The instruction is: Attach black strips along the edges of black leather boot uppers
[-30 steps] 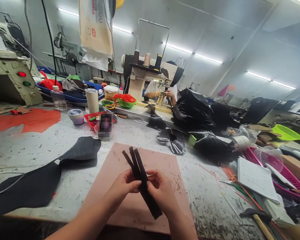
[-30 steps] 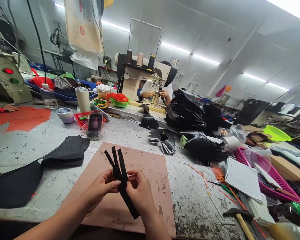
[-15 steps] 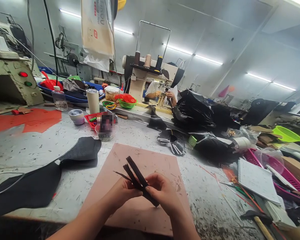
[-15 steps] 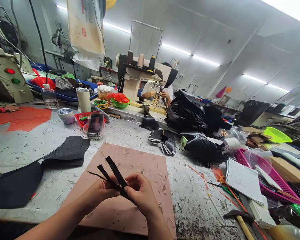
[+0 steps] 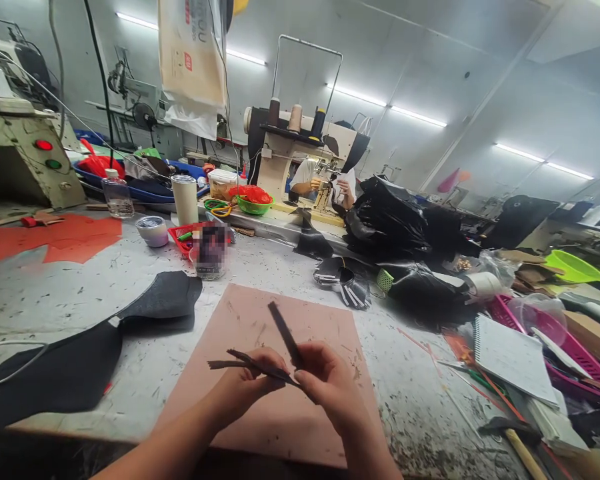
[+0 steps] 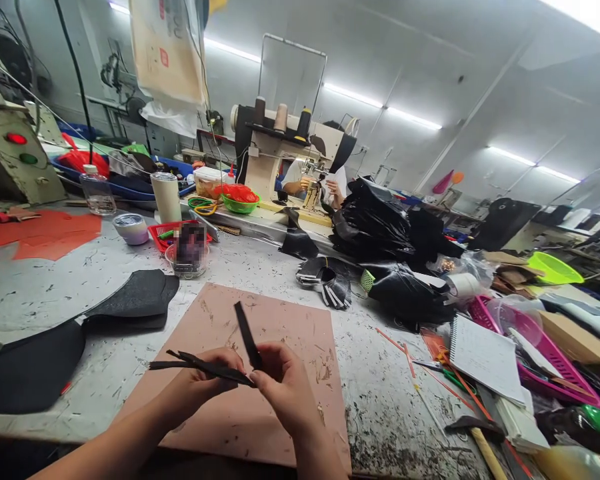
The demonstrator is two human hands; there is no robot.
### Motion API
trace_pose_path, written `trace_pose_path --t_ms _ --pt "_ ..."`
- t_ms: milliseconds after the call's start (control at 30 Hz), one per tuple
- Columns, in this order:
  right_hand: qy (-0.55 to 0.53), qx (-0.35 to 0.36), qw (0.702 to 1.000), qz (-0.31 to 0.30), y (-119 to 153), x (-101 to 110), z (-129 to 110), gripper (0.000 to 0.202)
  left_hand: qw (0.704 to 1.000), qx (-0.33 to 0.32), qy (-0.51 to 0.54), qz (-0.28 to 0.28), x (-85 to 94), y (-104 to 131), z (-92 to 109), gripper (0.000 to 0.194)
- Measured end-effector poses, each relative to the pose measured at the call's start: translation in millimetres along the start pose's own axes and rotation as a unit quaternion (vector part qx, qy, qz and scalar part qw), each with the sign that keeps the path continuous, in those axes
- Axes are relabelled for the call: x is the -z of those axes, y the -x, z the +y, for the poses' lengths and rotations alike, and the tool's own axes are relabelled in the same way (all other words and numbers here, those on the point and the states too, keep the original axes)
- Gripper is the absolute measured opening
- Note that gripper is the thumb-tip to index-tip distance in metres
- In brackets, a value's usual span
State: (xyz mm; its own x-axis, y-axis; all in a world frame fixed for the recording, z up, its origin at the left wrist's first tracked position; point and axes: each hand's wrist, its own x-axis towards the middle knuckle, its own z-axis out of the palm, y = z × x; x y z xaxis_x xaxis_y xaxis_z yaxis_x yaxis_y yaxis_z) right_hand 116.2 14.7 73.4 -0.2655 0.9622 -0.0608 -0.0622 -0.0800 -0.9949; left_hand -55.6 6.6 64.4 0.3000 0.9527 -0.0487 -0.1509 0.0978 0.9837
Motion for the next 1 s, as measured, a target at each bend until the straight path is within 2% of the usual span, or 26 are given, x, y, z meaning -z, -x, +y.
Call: trace_pose_path --t_ms 100,233,267,367,467,600,700,767,867,1000 --pt "0.040 0.025 0.999 -0.011 2 -13 -1 0.032 1.000 -0.003 0.018 -0.003 -0.1 -1 3 0.040" --pt "0.044 -0.018 0.999 0.022 0 -12 2 0.056 1.000 -0.019 -0.004 -0.001 4.2 -2 2 0.039" --pt "0.034 -0.029 0.999 0.016 -1 -10 2 0.056 0.999 -0.030 -0.017 -0.002 5.1 -1 1 0.037" --pt "0.004 -0.018 0.998 -0.058 -1 -5 1 0.035 0.997 -0.052 -0.060 0.000 6.5 0 -2 0.033" --pt "0.004 0.000 0.995 -0.098 1 -4 0 0.030 0.996 -0.023 -0.089 0.003 6.2 1 -2 0.034" --pt "0.080 0.028 0.994 -0.063 6 -5 -2 0.021 0.993 -0.020 -0.115 -0.006 7.9 2 1 0.032" --pt "0.130 0.021 0.991 -0.038 9 -6 -6 0.011 0.992 -0.021 -0.128 -0.009 10.4 2 1 0.028" --pt "0.096 0.008 0.994 -0.050 10 -6 -8 0.013 0.991 -0.012 -0.125 -0.039 11.6 4 1 0.026" --pt "-0.018 -0.050 0.991 -0.119 17 -1 -7 0.024 0.987 -0.004 -0.068 -0.148 11.7 11 3 0.023" --pt "-0.186 -0.140 0.948 -0.218 33 13 2 0.032 0.963 0.034 -0.038 -0.266 9.4 24 10 0.031"
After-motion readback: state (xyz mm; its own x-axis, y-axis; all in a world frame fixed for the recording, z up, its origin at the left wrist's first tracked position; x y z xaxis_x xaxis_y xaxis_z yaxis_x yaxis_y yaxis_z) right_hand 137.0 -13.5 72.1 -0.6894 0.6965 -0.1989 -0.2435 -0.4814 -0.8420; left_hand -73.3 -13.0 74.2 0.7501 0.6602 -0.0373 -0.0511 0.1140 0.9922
